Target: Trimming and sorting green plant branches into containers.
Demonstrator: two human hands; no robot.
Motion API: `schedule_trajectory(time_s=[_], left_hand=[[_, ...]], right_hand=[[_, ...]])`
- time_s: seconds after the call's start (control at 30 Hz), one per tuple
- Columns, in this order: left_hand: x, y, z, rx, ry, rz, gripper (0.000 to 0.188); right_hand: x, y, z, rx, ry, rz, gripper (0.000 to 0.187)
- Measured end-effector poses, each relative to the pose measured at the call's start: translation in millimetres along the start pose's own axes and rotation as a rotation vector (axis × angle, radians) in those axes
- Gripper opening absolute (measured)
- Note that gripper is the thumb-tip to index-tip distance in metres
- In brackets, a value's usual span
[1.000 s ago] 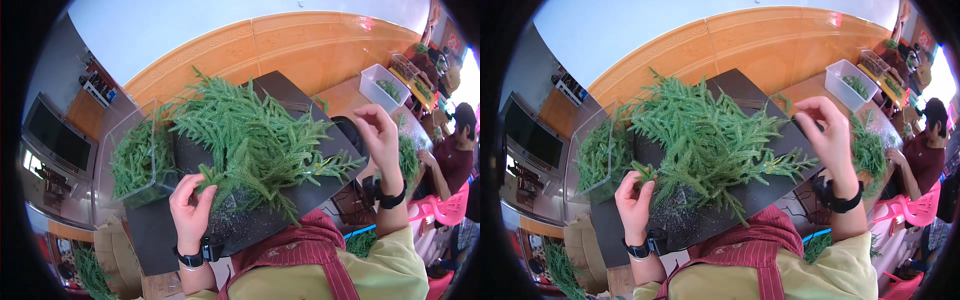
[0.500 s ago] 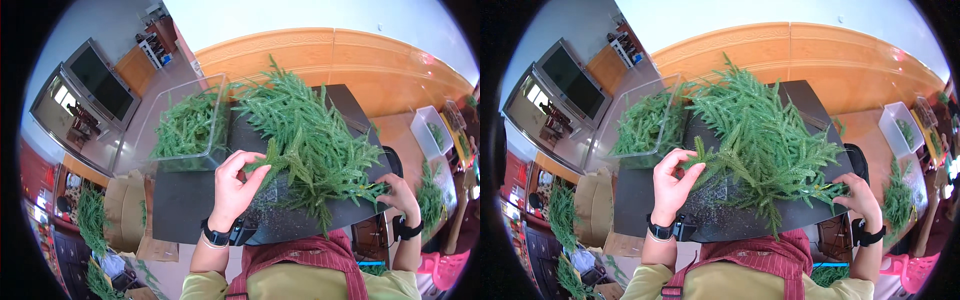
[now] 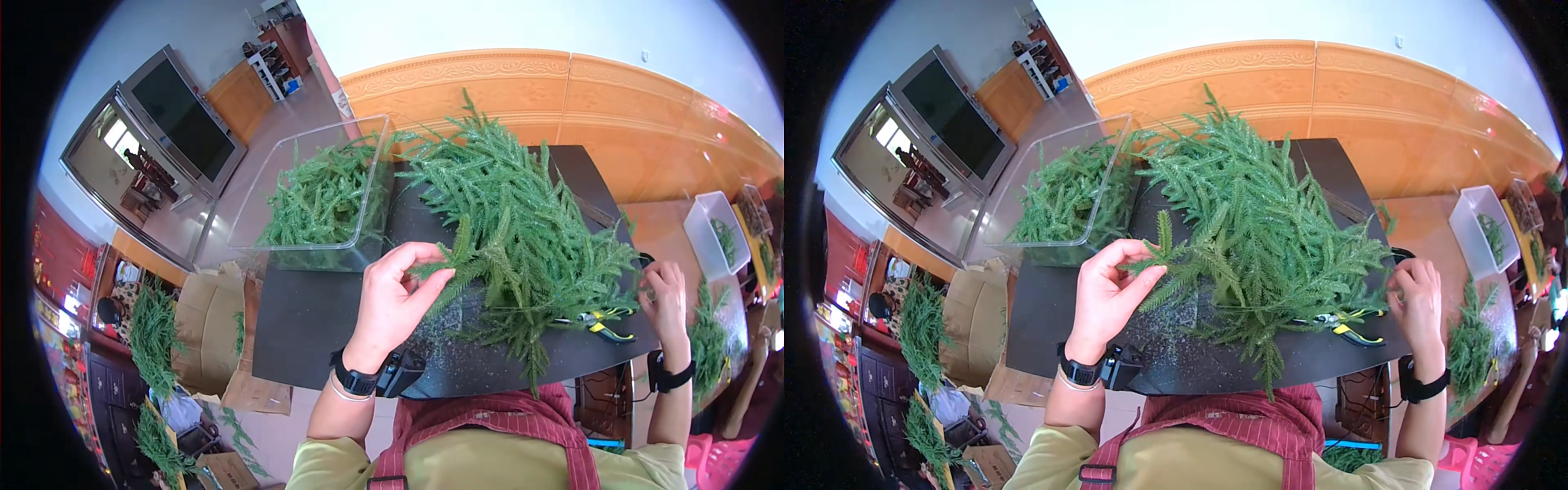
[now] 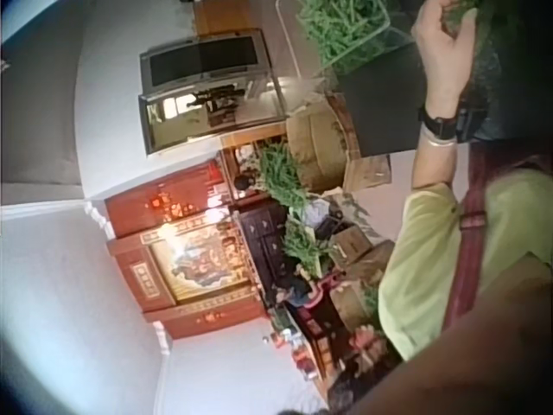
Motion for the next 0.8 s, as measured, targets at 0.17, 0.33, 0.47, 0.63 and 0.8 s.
schedule_trajectory(time_s=[0.17, 0.33, 0.47, 0.63, 0.8], left_hand=[[-2.9, 0.6, 1.1, 0.006, 0.049, 0.009, 0.016], [-1.3, 3.4, 3.0, 0.002, 0.037, 0.045, 0.015], [3.4, 0.2, -2.2, 0.037, -0.021, -0.031, 0.014], [14.5, -3.4, -16.4, 0.089, -0.304, -0.089, 0.015], [6.8, 2.8, -8.0, 0.117, -0.476, -0.043, 0.014]], right_hand=[[-25.8, -24.7, 16.3, 0.183, 0.309, 0.498, 0.024], [-20.9, -60.7, 24.0, 0.539, 0.541, 0.427, 0.034], [16.1, -51.2, 25.0, 0.448, 0.399, 0.209, 0.04], [46.6, -44.5, 24.8, 0.323, 0.278, 0.225, 0.037], [24.3, -56.3, 38.8, 0.461, 0.261, 0.225, 0.033]])
Point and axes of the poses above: each hand's wrist, its own y-axis towards the middle knuckle, its own z-axis out of the palm, x = y × z, the point moved 5 cm from there along y, towards the middle knuckle, and after that the axes turned 7 degrees about x, right-handed, at the moved point
